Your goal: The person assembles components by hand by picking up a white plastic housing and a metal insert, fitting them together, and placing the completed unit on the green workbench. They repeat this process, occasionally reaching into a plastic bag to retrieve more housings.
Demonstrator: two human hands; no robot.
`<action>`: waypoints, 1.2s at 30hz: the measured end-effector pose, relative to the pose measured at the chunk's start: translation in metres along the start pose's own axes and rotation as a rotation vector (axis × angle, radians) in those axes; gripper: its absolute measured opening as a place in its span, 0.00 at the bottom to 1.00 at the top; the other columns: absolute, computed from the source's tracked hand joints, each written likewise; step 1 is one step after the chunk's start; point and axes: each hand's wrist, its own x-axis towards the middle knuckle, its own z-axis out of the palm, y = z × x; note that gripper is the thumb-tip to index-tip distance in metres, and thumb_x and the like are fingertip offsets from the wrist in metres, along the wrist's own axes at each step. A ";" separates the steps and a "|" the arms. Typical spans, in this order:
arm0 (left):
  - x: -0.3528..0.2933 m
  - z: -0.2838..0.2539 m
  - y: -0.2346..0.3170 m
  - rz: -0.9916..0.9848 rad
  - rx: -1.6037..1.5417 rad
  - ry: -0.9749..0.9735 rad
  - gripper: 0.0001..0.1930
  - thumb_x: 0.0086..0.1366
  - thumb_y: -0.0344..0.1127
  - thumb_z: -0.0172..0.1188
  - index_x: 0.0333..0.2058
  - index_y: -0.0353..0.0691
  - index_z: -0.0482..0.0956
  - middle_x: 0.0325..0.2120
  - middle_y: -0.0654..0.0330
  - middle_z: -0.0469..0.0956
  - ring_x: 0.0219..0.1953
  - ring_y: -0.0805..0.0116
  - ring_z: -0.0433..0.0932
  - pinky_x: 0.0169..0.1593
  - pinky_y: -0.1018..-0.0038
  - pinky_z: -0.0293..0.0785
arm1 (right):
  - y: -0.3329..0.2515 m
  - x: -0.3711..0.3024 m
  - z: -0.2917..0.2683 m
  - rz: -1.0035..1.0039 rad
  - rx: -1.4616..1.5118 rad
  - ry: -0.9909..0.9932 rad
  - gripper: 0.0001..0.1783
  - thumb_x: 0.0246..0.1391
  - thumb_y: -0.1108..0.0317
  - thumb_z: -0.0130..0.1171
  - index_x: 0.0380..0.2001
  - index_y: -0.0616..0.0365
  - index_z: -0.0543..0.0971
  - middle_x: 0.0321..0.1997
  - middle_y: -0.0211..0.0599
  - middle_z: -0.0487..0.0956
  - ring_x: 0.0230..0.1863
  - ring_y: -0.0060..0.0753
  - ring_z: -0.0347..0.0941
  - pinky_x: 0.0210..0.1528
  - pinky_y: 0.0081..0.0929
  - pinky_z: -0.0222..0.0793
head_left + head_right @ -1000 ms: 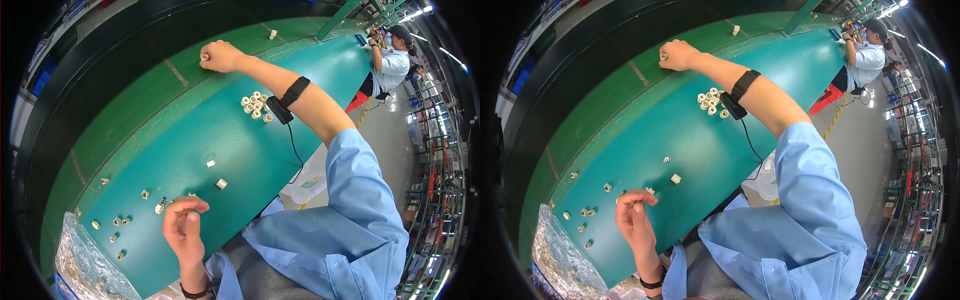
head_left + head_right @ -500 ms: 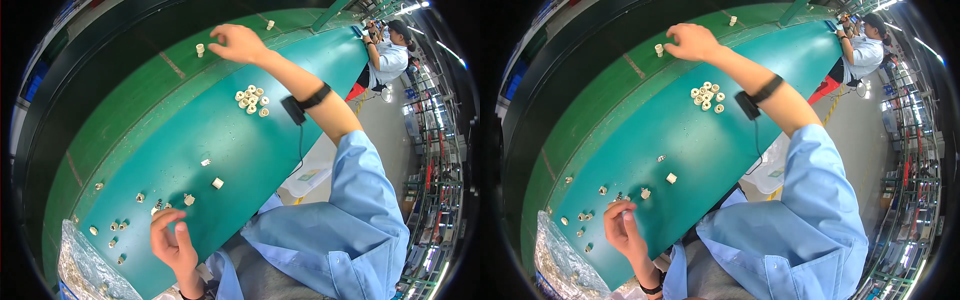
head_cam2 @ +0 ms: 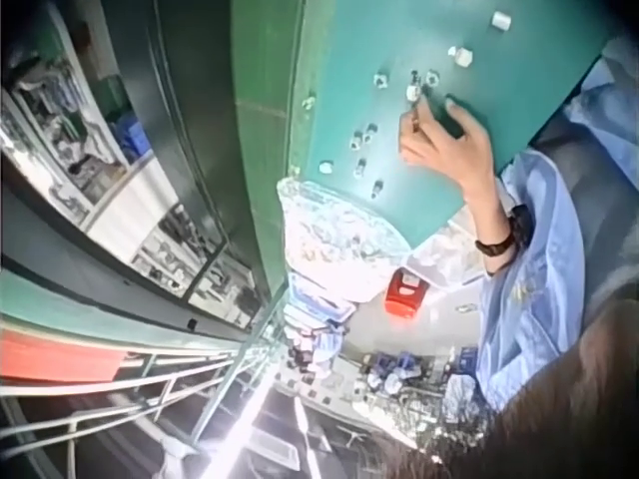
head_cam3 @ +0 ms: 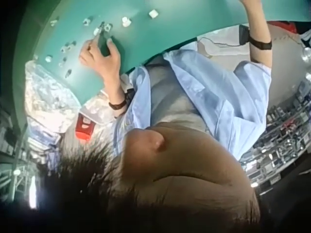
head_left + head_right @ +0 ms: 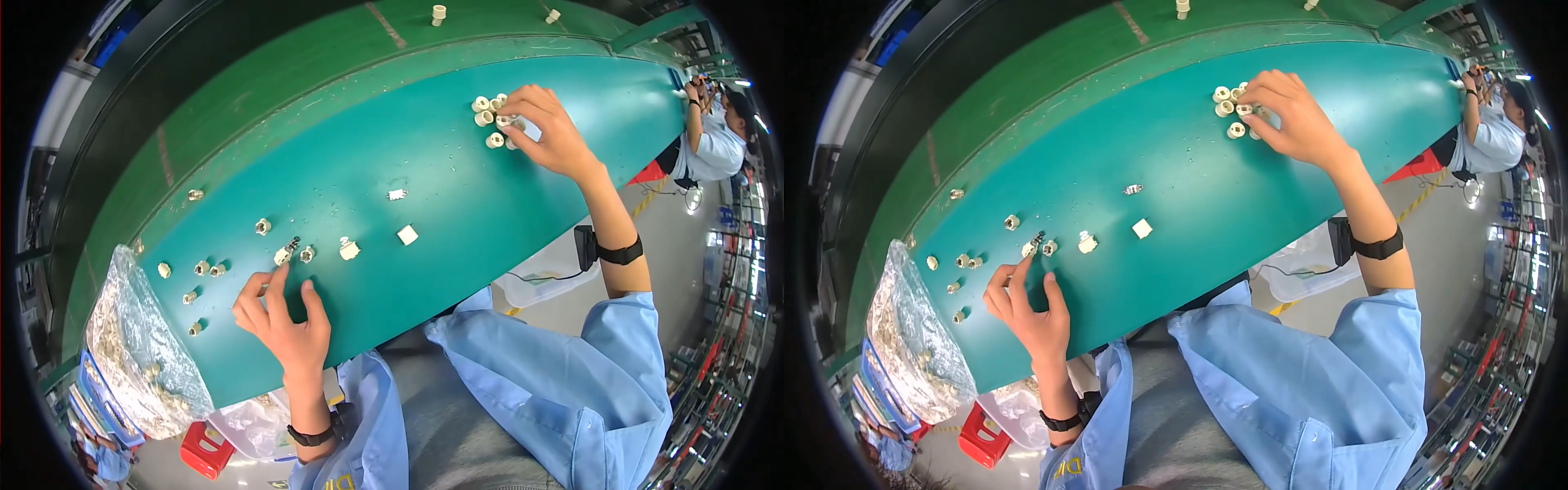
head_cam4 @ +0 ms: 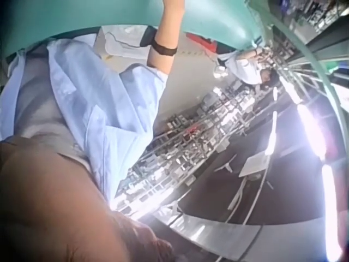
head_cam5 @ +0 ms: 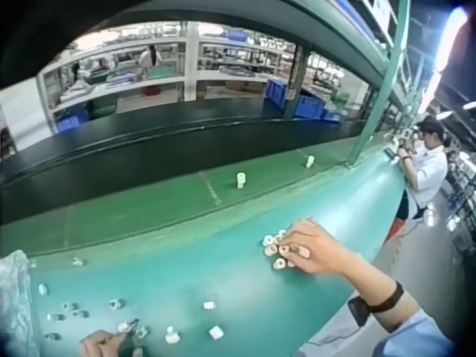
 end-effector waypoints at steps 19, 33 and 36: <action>0.020 0.002 0.048 0.090 -0.468 0.029 0.13 0.58 0.19 0.67 0.43 0.31 0.82 0.41 0.52 0.81 0.42 0.52 0.78 0.47 0.62 0.74 | -0.128 0.012 0.021 0.066 1.489 0.134 0.15 0.58 0.82 0.65 0.49 0.69 0.83 0.49 0.43 0.77 0.49 0.36 0.75 0.53 0.32 0.73; 0.034 -0.012 0.079 0.299 -0.651 0.033 0.17 0.50 0.19 0.71 0.42 0.30 0.84 0.36 0.53 0.80 0.38 0.53 0.79 0.40 0.63 0.76 | -0.179 0.031 -0.009 -0.265 0.861 0.159 0.13 0.48 0.82 0.70 0.40 0.69 0.85 0.44 0.50 0.83 0.38 0.42 0.83 0.38 0.32 0.81; 0.030 -0.014 0.077 0.269 -0.677 0.020 0.16 0.49 0.19 0.71 0.40 0.29 0.84 0.36 0.53 0.81 0.37 0.53 0.79 0.38 0.63 0.76 | -0.183 0.032 -0.011 -0.330 0.723 0.164 0.12 0.48 0.81 0.71 0.39 0.68 0.86 0.44 0.48 0.84 0.35 0.41 0.83 0.33 0.31 0.80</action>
